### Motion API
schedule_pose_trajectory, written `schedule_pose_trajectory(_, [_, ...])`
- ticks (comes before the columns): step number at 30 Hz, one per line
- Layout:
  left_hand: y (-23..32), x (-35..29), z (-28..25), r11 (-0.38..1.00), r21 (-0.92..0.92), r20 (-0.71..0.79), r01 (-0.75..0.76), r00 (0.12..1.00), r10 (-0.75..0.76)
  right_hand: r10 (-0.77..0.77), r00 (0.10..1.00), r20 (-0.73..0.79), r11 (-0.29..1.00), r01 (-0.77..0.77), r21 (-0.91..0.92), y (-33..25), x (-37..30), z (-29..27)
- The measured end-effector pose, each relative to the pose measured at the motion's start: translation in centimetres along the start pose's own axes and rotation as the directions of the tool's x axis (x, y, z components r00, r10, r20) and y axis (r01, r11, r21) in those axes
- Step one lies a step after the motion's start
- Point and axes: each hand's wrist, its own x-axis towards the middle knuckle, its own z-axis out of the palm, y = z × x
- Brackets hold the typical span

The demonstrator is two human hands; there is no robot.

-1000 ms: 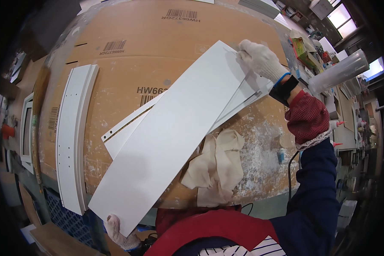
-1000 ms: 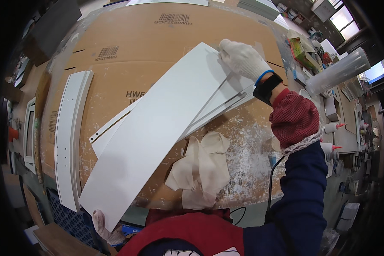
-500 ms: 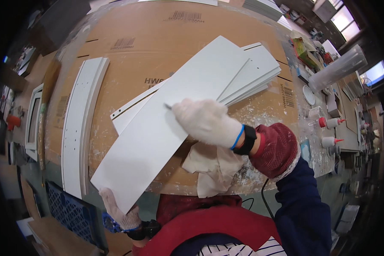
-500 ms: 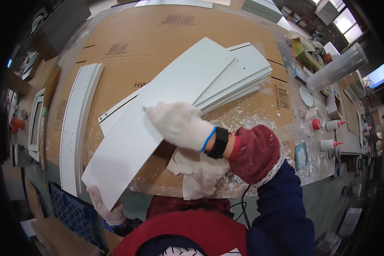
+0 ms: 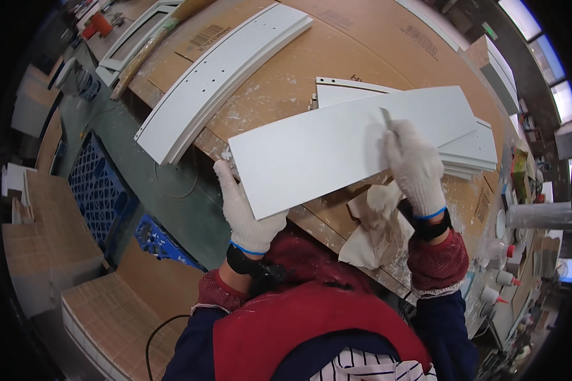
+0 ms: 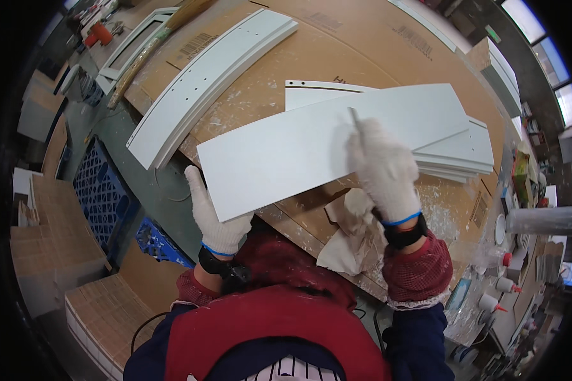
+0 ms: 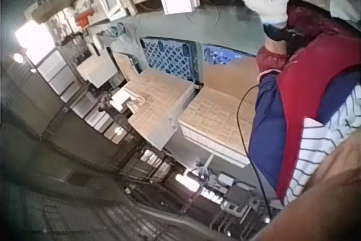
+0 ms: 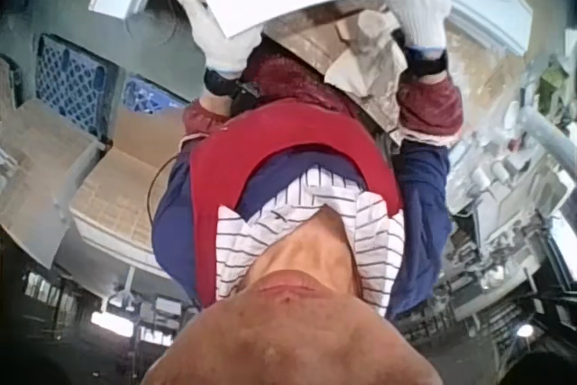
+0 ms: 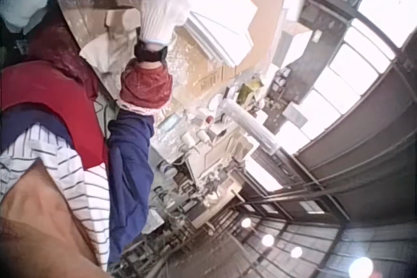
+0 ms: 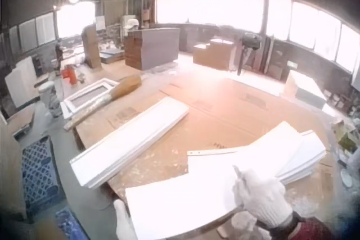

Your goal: The person wipes the surface of white rectangular panels using a cloth. They handle the panels one at a time, wiping them thoroughly and stacking them on the workbench. The person also uses a small tool to scrape or clean the edges of the panels.

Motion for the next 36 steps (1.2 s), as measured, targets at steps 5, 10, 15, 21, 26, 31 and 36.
schedule_pose_trajectory(5, [-1.6,0.7,-1.3,0.377,0.890,0.053,-0.256,0.880,0.473,-0.456,0.885,-0.093,0.854,0.406,-0.327,-1.8,-2.7,2.4])
schedule_pose_trajectory(10, [-0.5,-0.1,0.4,0.945,0.311,-0.066,-0.102,0.990,0.128,-0.647,0.651,0.397,0.756,0.614,0.226,-12.3,-6.1,2.9])
schedule_pose_trajectory(15, [-0.1,-0.7,-2.9,-0.183,0.921,0.387,-0.344,0.857,0.339,-0.367,0.926,0.090,0.907,0.334,0.256,-4.9,-0.1,1.7])
schedule_pose_trajectory(21, [-0.7,0.3,-1.1,0.830,0.514,0.014,-0.216,0.970,0.244,0.095,0.995,0.041,0.959,-0.080,-0.272,5.4,8.2,-0.3])
schedule_pose_trajectory(26, [-0.1,-0.4,0.6,0.999,0.029,-0.015,-0.040,0.999,0.041,-0.059,0.991,0.120,0.984,0.078,-0.161,-1.7,6.9,1.4])
schedule_pose_trajectory(31, [-0.2,-0.5,-1.2,-0.044,0.952,0.293,-0.304,0.857,0.424,-0.408,0.883,0.234,0.878,0.449,-0.165,-8.9,4.8,3.0])
schedule_pose_trajectory(36, [0.4,0.0,0.6,0.995,0.085,-0.106,-0.047,0.993,0.056,-0.684,0.675,0.276,0.729,0.649,0.218,-15.0,2.0,4.1])
